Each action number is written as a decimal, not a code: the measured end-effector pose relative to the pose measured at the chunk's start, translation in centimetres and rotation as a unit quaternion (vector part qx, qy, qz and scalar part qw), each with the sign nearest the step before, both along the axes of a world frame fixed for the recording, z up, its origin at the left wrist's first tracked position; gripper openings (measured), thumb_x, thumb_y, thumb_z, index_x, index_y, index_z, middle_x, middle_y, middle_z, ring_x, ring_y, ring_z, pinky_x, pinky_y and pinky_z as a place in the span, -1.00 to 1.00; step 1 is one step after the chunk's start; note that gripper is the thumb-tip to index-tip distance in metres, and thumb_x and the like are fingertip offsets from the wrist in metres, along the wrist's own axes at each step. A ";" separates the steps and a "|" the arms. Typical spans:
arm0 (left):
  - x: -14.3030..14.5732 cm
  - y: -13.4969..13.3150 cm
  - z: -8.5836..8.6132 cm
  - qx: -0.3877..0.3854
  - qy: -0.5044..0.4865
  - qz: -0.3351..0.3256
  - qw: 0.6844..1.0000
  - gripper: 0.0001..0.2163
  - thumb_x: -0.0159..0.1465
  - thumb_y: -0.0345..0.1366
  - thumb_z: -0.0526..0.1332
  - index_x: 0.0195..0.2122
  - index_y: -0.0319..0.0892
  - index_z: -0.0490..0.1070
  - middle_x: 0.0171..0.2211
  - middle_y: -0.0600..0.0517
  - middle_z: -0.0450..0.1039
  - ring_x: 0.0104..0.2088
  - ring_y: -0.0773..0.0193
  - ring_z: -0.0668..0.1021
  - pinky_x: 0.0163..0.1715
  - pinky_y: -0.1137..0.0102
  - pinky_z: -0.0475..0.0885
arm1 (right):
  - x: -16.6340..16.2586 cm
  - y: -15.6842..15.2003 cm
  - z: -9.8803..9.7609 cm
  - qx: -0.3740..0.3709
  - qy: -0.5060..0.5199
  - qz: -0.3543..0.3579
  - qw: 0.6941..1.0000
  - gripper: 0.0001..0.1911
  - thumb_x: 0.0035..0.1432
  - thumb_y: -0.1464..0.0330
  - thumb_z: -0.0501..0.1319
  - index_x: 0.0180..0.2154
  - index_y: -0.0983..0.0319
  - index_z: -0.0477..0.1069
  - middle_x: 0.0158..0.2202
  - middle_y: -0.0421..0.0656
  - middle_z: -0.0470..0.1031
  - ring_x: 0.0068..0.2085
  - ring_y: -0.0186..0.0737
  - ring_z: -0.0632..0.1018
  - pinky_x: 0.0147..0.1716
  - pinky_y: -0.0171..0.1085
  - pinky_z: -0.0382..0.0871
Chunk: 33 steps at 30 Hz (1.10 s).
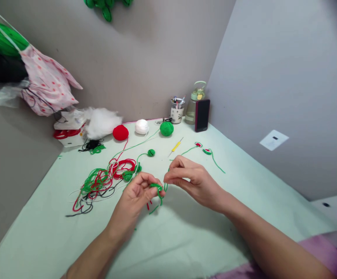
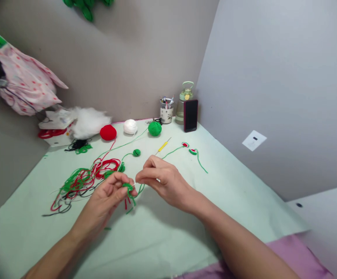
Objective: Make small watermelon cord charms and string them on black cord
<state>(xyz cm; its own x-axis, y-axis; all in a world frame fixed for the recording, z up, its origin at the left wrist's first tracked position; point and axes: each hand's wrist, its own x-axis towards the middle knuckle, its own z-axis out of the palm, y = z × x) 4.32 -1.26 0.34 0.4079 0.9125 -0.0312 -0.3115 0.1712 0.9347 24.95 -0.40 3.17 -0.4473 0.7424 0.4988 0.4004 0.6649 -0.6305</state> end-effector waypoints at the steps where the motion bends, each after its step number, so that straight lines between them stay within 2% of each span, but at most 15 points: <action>1: 0.0 0.0 0.0 -0.001 0.001 0.000 1.000 -0.93 0.29 -0.30 0.30 -0.26 -0.12 0.42 -0.27 0.09 0.46 -0.27 0.32 0.55 -0.20 0.44 0.37 | 0.0 0.0 0.0 0.000 -0.002 -0.001 1.000 -0.84 0.33 0.46 0.18 -0.23 0.22 0.55 -0.30 -0.14 0.37 -0.30 -0.33 0.46 -0.32 -0.32 0.39; 13: -0.3 0.0 0.0 -0.001 0.008 0.003 1.000 -0.91 0.28 -0.29 0.31 -0.26 -0.13 0.42 -0.27 0.08 0.45 -0.27 0.31 0.56 -0.20 0.43 0.37 | 0.2 0.1 -0.2 0.026 -0.013 -0.008 1.000 -0.84 0.34 0.44 0.17 -0.23 0.20 0.54 -0.31 -0.15 0.36 -0.31 -0.32 0.44 -0.32 -0.31 0.38; 19: -0.1 -0.1 0.2 -0.016 0.015 0.001 1.000 -0.84 0.22 -0.25 0.36 -0.27 -0.16 0.42 -0.34 0.05 0.48 -0.29 0.25 0.56 -0.25 0.40 0.38 | -0.5 -0.2 -0.4 -0.014 0.007 0.005 1.000 -0.84 0.33 0.43 0.19 -0.24 0.21 0.56 -0.32 -0.15 0.39 -0.31 -0.34 0.47 -0.33 -0.34 0.39; 25: 0.2 -0.1 0.5 -0.025 0.019 0.040 0.999 -0.83 0.16 -0.25 0.40 -0.32 -0.17 0.45 -0.35 0.07 0.45 -0.33 0.30 0.51 -0.28 0.42 0.38 | -1.0 0.2 -0.9 -0.044 0.022 -0.054 0.997 -0.95 0.23 0.45 0.30 -0.30 0.24 0.54 -0.37 -0.18 0.43 -0.36 -0.35 0.46 -0.36 -0.35 0.34; 27: 0.2 0.0 0.5 -0.029 0.024 0.054 0.998 -0.81 0.14 -0.25 0.41 -0.33 -0.17 0.45 -0.36 0.07 0.46 -0.34 0.30 0.50 -0.29 0.43 0.37 | -1.2 0.1 -0.9 -0.056 0.027 -0.060 0.996 -0.93 0.23 0.49 0.28 -0.31 0.24 0.53 -0.36 -0.18 0.47 -0.36 -0.35 0.47 -0.36 -0.36 0.35; 30: 0.4 0.1 0.3 -0.043 0.023 0.072 0.996 -0.78 0.10 -0.26 0.44 -0.33 -0.19 0.44 -0.40 0.08 0.45 -0.37 0.32 0.48 -0.32 0.44 0.37 | -1.6 -0.4 -0.8 -0.070 0.028 -0.039 0.996 -0.85 0.26 0.54 0.22 -0.23 0.23 0.52 -0.31 -0.17 0.52 -0.32 -0.34 0.52 -0.31 -0.36 0.40; 33: 0.5 0.1 0.1 -0.056 0.015 0.080 0.995 -0.74 0.06 -0.24 0.46 -0.34 -0.19 0.42 -0.42 0.09 0.45 -0.39 0.33 0.48 -0.36 0.45 0.36 | -2.0 -0.9 -1.1 -0.030 0.011 0.000 1.000 -0.83 0.30 0.50 0.19 -0.11 0.23 0.50 -0.24 -0.11 0.52 -0.25 -0.32 0.55 -0.23 -0.33 0.45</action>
